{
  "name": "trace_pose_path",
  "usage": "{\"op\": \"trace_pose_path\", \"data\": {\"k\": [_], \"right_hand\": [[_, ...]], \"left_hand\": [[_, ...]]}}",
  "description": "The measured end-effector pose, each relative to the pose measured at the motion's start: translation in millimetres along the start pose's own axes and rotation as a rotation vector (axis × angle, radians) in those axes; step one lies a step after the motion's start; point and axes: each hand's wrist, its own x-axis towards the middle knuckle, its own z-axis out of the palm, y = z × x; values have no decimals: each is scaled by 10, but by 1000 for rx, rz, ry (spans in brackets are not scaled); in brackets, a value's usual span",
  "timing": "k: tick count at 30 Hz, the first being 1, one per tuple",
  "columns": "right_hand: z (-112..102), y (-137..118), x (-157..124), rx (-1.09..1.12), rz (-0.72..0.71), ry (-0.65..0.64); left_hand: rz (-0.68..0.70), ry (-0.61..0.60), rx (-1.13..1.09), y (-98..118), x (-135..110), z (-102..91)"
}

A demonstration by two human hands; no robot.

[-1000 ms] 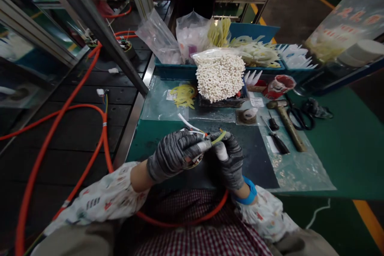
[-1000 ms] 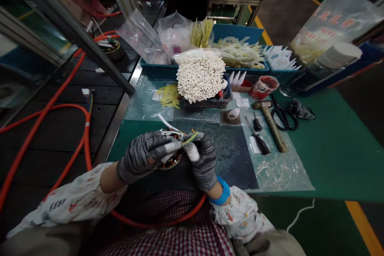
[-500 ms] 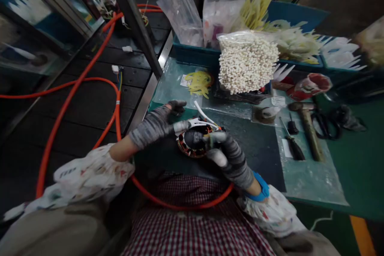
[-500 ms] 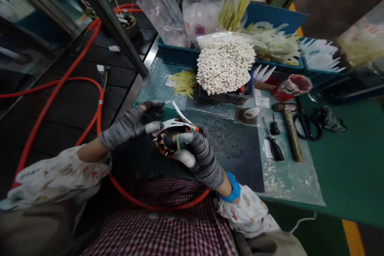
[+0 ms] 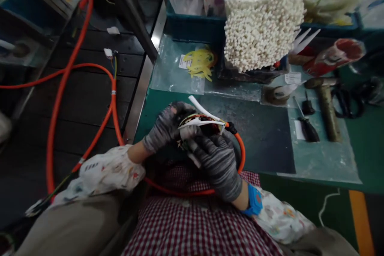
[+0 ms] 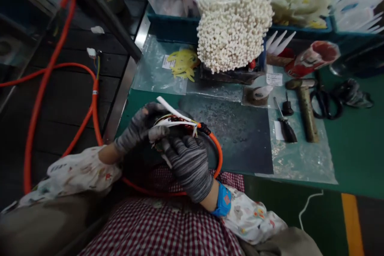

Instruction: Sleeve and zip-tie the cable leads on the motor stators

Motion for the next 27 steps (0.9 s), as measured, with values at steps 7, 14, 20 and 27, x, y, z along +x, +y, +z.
{"op": "trace_pose_path", "data": {"k": [7, 14, 20, 27], "right_hand": [[-45, -64, -122, 27, 19, -94], [-71, -114, -107, 23, 27, -197], [-163, -9, -172, 108, -97, 84], [-91, 455, -169, 385, 195, 204]], "left_hand": [[195, 152, 26, -43, -415, 65], [278, -27, 165, -87, -613, -93], [276, -13, 276, -112, -735, -93], [374, 79, 451, -66, -709, 294]]}}
